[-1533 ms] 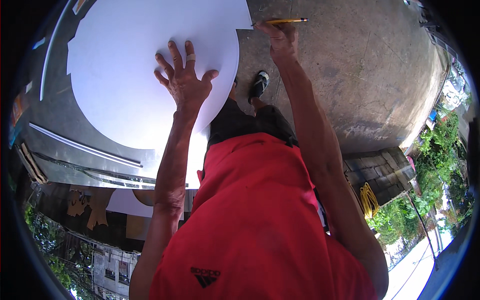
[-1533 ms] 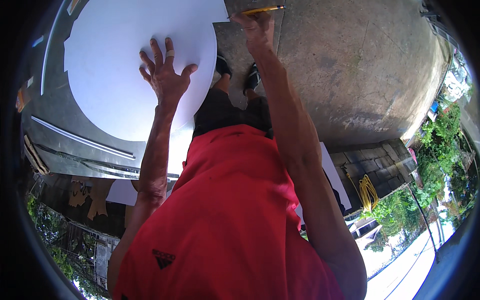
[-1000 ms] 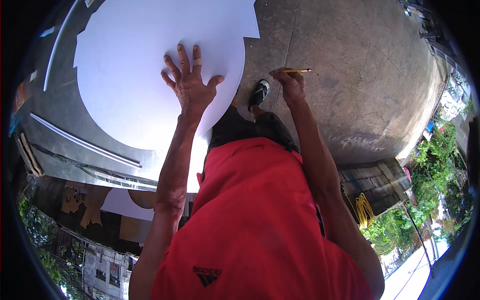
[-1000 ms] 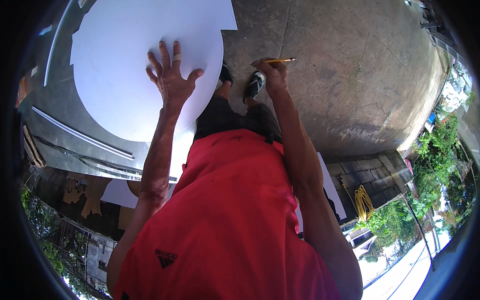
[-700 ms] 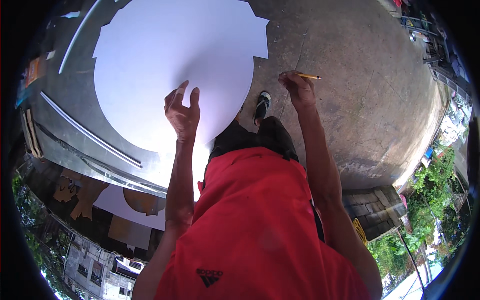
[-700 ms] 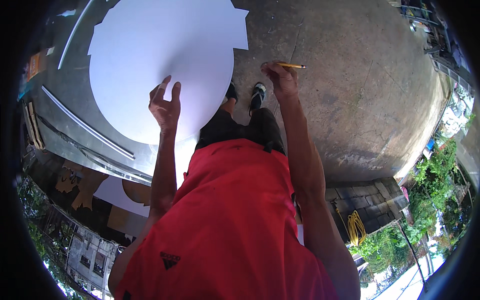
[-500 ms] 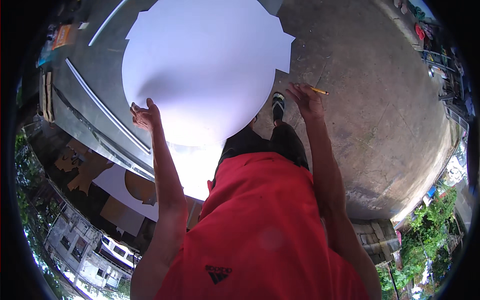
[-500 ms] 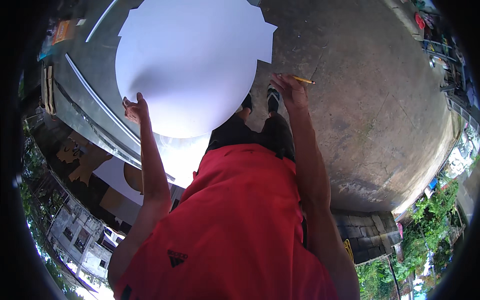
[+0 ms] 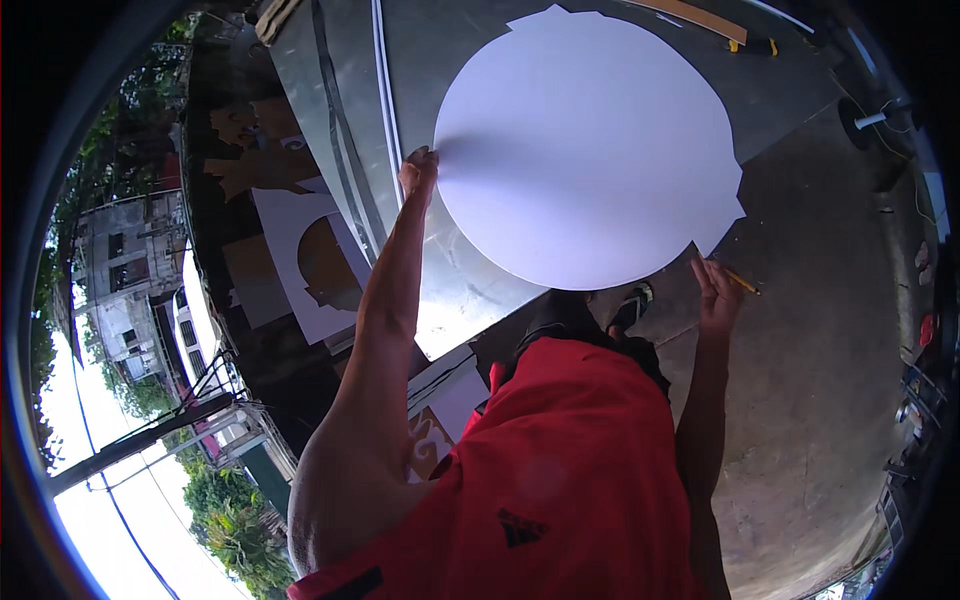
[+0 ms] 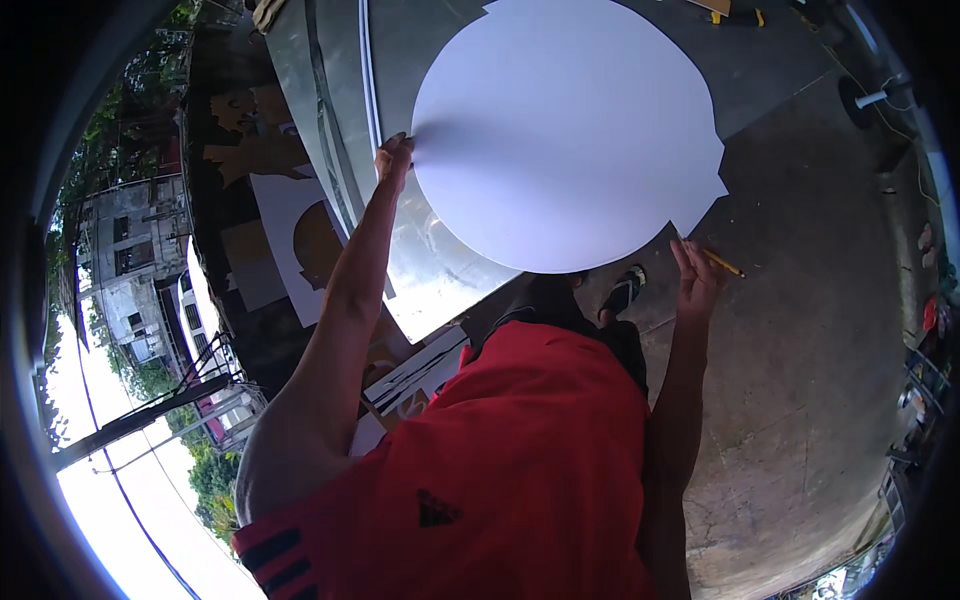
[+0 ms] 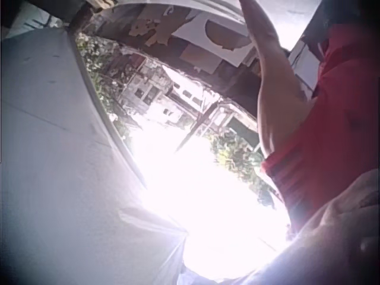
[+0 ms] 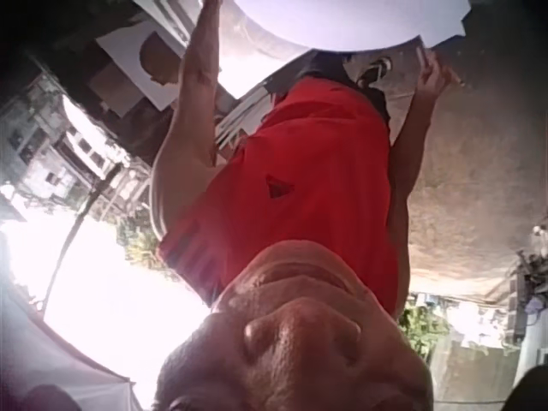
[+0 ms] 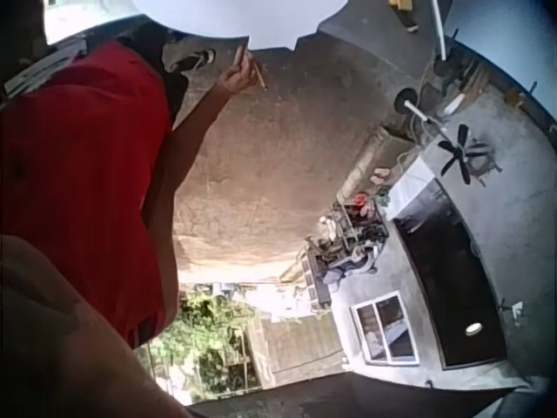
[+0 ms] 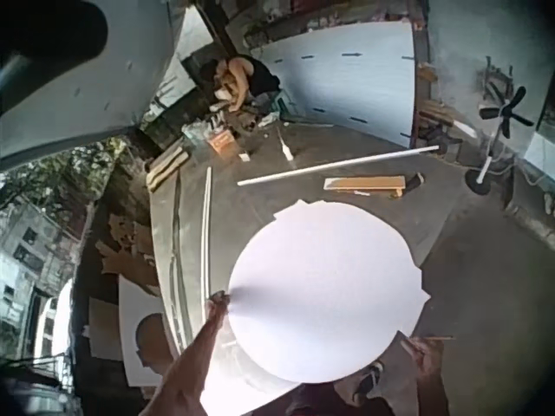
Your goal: The person traces the outline of a large white circular template onto a metal sheet using a pencil. They then pick up a long white plastic strip, measure it against the template, and cut it to size using a utility knife.
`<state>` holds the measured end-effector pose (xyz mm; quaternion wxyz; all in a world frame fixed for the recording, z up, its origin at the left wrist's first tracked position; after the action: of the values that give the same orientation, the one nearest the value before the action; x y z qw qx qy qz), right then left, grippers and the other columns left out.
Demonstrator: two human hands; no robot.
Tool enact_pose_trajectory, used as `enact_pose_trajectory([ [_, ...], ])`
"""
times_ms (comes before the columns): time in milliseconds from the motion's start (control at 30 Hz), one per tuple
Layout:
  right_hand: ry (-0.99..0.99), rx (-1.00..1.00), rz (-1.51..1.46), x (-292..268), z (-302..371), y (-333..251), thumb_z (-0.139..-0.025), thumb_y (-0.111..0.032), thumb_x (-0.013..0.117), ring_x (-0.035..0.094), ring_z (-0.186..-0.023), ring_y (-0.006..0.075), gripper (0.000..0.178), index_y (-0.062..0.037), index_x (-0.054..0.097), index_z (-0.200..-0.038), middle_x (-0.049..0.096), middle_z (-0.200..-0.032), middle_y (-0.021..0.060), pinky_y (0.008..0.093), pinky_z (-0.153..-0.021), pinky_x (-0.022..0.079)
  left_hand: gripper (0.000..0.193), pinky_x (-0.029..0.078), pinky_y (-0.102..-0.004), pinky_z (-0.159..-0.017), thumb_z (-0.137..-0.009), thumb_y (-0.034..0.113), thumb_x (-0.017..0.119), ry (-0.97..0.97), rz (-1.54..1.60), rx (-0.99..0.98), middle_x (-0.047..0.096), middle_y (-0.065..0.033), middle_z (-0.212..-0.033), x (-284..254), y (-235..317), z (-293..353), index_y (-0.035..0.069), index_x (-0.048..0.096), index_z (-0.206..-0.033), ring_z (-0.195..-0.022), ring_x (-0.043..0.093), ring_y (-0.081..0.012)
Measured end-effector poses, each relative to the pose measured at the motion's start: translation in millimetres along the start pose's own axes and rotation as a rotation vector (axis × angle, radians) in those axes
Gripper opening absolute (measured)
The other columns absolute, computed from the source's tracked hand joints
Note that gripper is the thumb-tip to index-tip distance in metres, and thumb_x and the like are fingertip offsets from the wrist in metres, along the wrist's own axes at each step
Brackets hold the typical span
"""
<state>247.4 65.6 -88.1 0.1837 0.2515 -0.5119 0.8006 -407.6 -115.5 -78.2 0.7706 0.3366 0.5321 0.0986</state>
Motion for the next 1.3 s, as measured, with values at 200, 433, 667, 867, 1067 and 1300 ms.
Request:
enact_pose_trajectory([
  [200,0.044,-0.029,0.091,6,-11,-14,-0.085,0.005,0.063,0.065,-0.093,0.026,0.008,0.0098,0.06,-0.091,0.063,-0.09,0.0141,0.0422,-0.093,0.057,0.056,0.051,-0.0339,-0.089,-0.068,0.031,0.077,0.13,-0.028,0.003,0.073,-0.012,-0.101,-10,36,37,0.004,0.068,-0.116,-0.097,0.068,-0.0269],
  [433,0.104,-0.076,0.157,-6,-27,-25,-0.082,0.003,0.066,0.066,-0.089,0.0237,0.011,0.0092,0.061,-0.091,0.063,-0.091,0.0137,0.0373,-0.089,0.059,0.056,0.053,-0.0405,-0.08,-0.058,0.047,0.086,0.275,-0.144,-0.062,0.073,-0.0135,-0.089,-11,48,63,0.005,0.075,-0.093,-0.086,0.07,-0.0302],
  [667,0.075,-0.186,0.334,-21,-54,-44,-0.082,0.0,0.065,0.066,-0.089,0.022,0.012,0.0083,0.064,-0.091,0.065,-0.093,0.0138,0.0334,-0.084,0.059,0.047,0.046,-0.0393,-0.061,-0.068,0.045,0.081,-0.019,0.31,-0.299,0.065,-0.0088,-0.071,27,3,67,0.0,0.069,-0.069,-0.065,0.06,-0.0201],
  [867,0.064,-0.026,0.174,-42,-96,-40,-0.081,0.002,0.066,0.067,-0.087,0.0214,0.011,0.0065,0.066,-0.091,0.067,-0.091,0.0125,0.032,-0.082,0.059,0.035,0.051,-0.0387,-0.06,-0.079,0.033,0.079,-0.208,0.525,-0.397,0.066,-0.0101,-0.078,36,-14,105,0.0,0.07,-0.083,-0.068,0.062,-0.0199],
  [1067,0.031,0.037,0.185,-1,-142,-67,-0.081,0.003,0.068,0.067,-0.091,0.0208,0.009,0.0038,0.066,-0.09,0.067,-0.096,0.011,0.0327,-0.088,0.057,0.032,0.059,-0.037,-0.065,-0.09,0.027,0.069,-0.393,0.565,-0.573,0.068,-0.0105,-0.083,39,-45,219,-0.005,0.065,-0.096,-0.069,0.068,-0.02],
  [1300,0.065,-0.065,0.187,26,-172,-66,-0.078,0.007,0.071,0.07,-0.083,0.0223,0.012,0.0027,0.066,-0.088,0.069,-0.087,0.0118,0.0337,-0.08,0.061,0.044,0.058,-0.0397,-0.078,-0.099,0.03,0.054,-0.542,0.618,-0.641,0.063,-0.0185,-0.107,49,-58,348,-0.011,0.056,-0.114,-0.095,0.066,-0.0277],
])
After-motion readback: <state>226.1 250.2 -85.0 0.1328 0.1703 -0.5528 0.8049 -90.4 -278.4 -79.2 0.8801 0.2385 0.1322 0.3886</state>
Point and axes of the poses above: each hand's wrist, its own z-axis away from the middle knuckle, its own x-axis out of the palm, y = z × x, the point moved 9 cm from there along -z, towards the middle knuckle
